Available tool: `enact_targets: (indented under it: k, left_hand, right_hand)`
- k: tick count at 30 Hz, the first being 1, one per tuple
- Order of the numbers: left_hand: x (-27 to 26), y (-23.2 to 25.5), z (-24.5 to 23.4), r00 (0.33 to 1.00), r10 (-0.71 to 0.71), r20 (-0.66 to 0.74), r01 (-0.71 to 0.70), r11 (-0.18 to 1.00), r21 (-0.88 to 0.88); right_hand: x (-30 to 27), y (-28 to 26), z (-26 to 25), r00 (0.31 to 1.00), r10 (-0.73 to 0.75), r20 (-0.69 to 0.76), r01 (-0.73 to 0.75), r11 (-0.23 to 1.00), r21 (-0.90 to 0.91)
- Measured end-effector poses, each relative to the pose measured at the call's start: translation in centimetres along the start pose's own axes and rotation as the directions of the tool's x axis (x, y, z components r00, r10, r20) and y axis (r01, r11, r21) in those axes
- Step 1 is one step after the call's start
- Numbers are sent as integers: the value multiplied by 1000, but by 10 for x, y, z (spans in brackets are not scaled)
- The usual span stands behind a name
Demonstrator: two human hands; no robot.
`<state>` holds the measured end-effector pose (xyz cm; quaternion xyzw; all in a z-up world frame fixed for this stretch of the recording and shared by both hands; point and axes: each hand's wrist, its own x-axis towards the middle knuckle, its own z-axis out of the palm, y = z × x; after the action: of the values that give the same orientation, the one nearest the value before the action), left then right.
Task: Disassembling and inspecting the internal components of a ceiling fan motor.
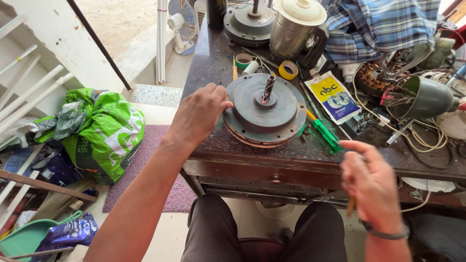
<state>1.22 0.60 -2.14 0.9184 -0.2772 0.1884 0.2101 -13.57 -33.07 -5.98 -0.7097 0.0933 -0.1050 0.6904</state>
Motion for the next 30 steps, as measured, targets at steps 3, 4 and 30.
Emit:
enact_targets:
  k: [3, 4, 30]
  left_hand:
    - [0, -3, 5, 998, -46, -50, 46, 999, 1]
    - [0, -3, 4, 998, -47, -49, 47, 999, 1]
    - [-12, -53, 47, 994, -104, -28, 105, 994, 22]
  right_hand:
    - [3, 6, 22, 992, -8, 124, -1, 997, 73]
    - [2, 4, 26, 992, -7, 124, -2, 997, 73]
    - [9, 4, 3, 982, -167, -90, 187, 930, 318]
